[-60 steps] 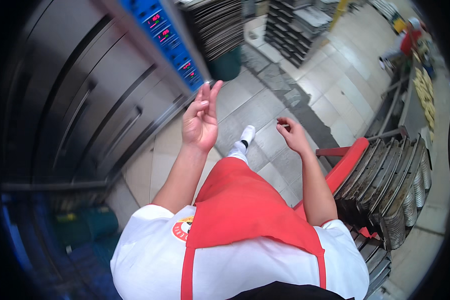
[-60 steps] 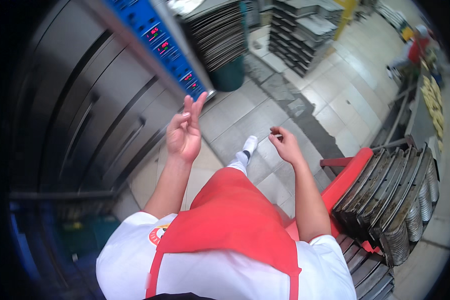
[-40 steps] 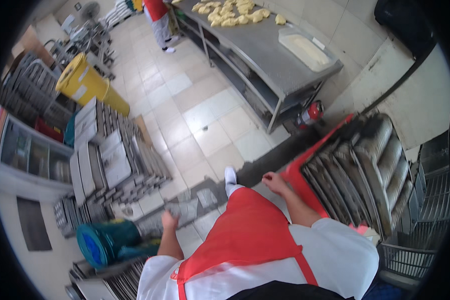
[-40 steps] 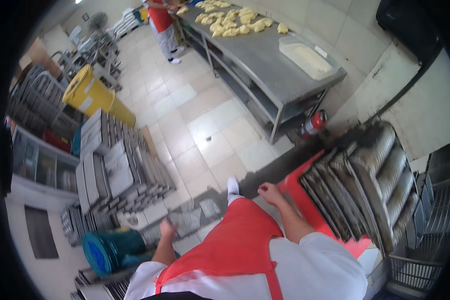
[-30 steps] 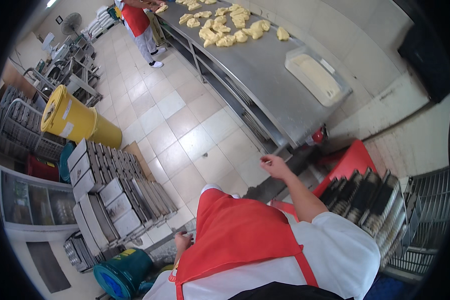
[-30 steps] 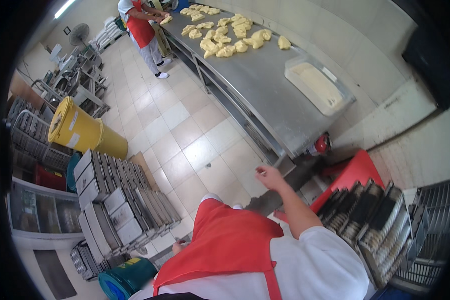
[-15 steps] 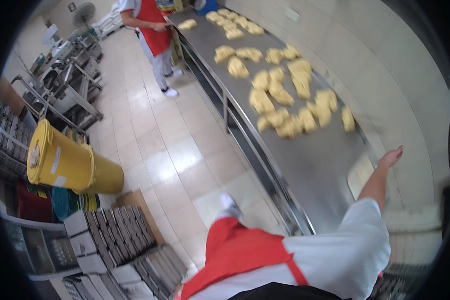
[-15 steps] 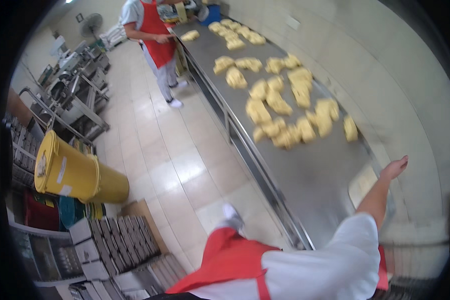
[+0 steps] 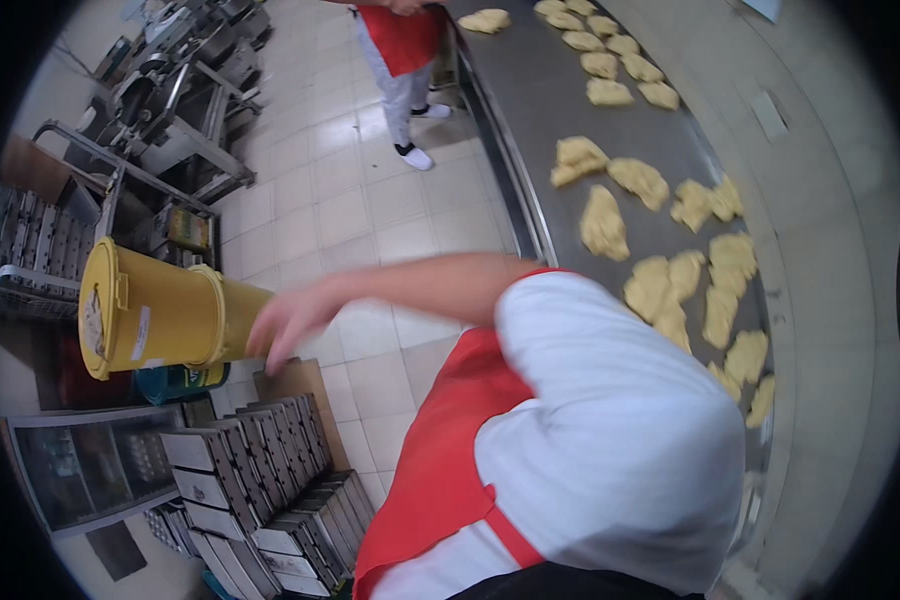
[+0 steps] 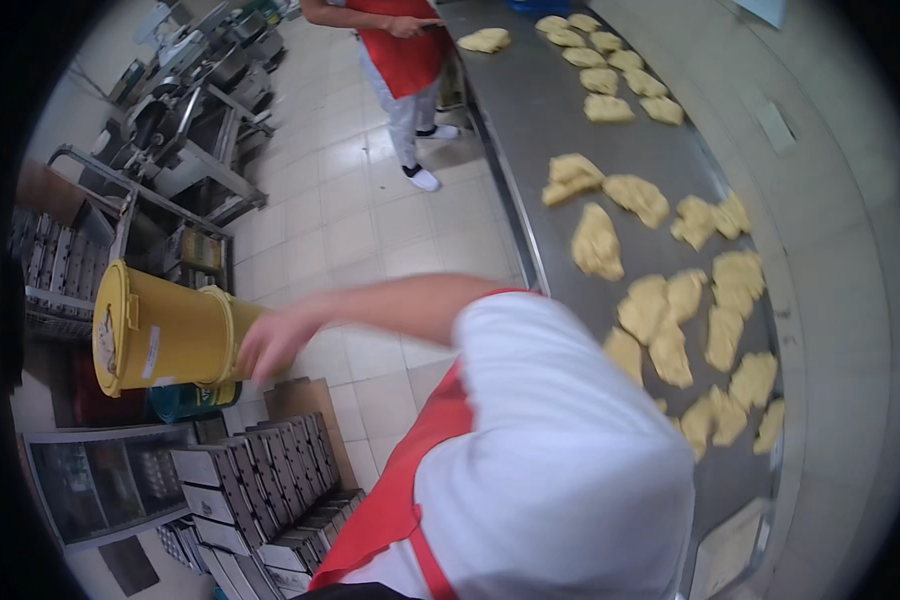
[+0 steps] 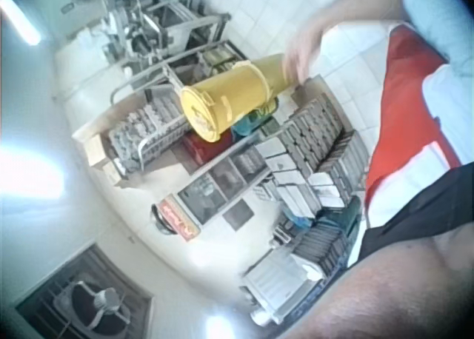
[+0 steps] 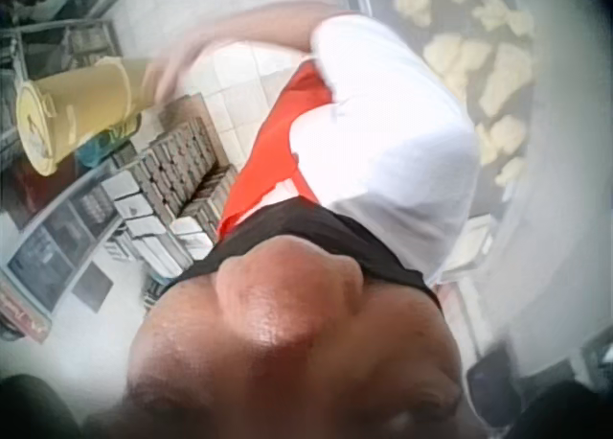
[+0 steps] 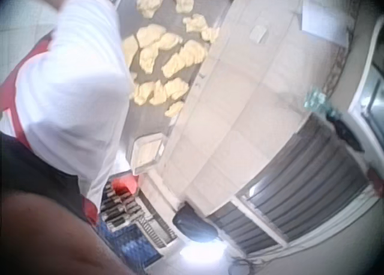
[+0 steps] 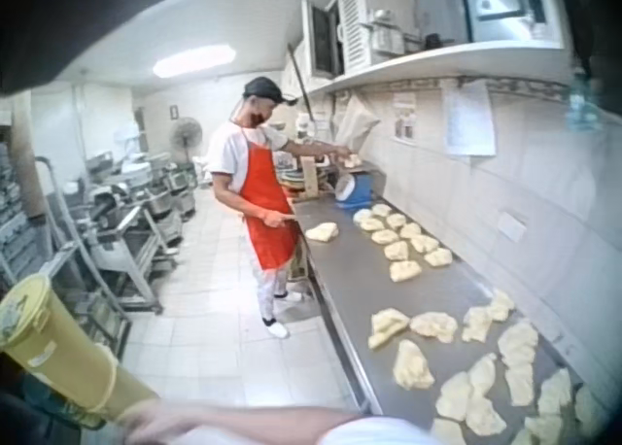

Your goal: The person coats rolled dough in a tray of crumbs, places the pieces into metal baking pans, stacks the pans, and then operates an oven control panel to begin the proofing or baking process.

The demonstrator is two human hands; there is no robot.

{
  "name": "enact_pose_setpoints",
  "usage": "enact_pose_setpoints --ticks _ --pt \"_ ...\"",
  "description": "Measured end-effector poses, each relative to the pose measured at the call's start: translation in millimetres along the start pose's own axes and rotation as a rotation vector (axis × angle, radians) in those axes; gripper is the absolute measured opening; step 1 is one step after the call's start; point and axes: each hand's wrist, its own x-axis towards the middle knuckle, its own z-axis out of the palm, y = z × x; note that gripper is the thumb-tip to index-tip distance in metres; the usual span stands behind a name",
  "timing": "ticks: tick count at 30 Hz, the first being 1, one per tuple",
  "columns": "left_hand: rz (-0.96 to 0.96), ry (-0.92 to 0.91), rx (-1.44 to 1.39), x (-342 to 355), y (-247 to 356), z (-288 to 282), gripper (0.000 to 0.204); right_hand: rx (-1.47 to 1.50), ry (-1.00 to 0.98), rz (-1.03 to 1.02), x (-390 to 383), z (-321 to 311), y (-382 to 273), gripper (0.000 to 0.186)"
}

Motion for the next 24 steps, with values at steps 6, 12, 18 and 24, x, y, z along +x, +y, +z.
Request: enact_pose_setpoints --ticks 6,12,18,24 --pt "-0.234 -0.210 0.089 102 4 54 0.031 -0.648 1.967 0.749 -475 -286 96 0.055" --pt "-0.226 -0.376 0.244 272 84 55 0.032 -0.642 2.583 1.389 -670 -191 6 0.044" --pt "0.127 -0.624 0.497 520 206 79 0.033 -0.448 2.709 1.250 -564 -274 47 0.036" --pt "0.503 -1.021 0.307 734 345 188 0.036 -0.185 3.017 1.105 -444 -219 47 0.032"
